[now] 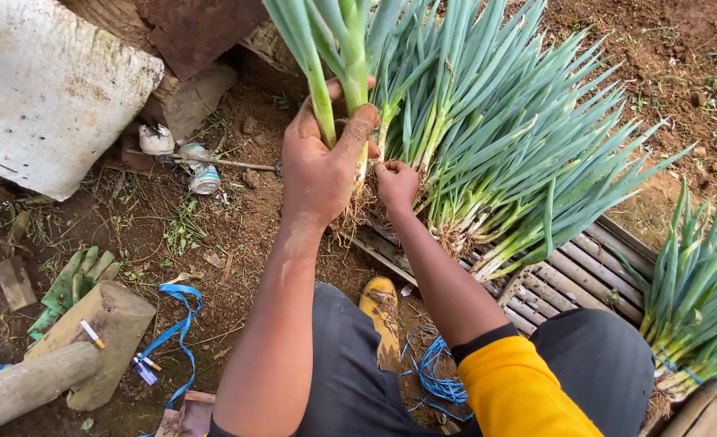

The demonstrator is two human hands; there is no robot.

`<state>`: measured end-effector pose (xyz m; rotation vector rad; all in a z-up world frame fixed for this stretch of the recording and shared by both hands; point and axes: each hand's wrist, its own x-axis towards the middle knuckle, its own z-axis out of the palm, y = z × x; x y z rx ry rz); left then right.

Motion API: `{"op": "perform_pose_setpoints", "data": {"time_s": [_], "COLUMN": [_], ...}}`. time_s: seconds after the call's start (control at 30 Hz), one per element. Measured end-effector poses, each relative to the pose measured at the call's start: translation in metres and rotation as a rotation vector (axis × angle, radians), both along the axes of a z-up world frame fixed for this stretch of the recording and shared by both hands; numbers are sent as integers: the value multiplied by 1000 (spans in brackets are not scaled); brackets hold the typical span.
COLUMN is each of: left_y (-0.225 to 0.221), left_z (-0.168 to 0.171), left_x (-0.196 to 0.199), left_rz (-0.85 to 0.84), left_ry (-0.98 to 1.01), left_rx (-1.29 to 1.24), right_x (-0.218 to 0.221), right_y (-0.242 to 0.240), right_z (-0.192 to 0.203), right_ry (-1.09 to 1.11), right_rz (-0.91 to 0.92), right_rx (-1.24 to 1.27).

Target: Cleaning and bundling scallions using blue string in an outdoor processing area

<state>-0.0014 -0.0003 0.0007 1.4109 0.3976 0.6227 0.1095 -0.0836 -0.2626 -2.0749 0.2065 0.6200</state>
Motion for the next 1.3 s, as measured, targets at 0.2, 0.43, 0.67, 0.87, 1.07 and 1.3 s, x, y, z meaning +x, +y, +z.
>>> {"op": "perform_pose_setpoints", "data": {"time_s": [0.2,0.43,0.67,0.87,1.07,1.3], "left_y": [-4,-5,-4,-3,-5,-7], "left_z": [0,5,10,8,3,2], "left_x": [0,0,1,1,4,3], "left_rz": [-10,-21,-28,-54,-54,-44], "left_ry": [-72,9,64,36,-53,-43], "left_rx": [-41,-7,46,57,15,84], "right_x": [-39,-70,-91,-75,-65,-85], "right_y": [-12,-14,-33,-8,6,-40], "right_z": [23,-13,-51,-34,8,18], "right_ry": [-210,28,332,447,605,618], "right_rz": [52,329,239,-247,-425,-279], "right_rx": [155,-80,-167,156,270,355]}}
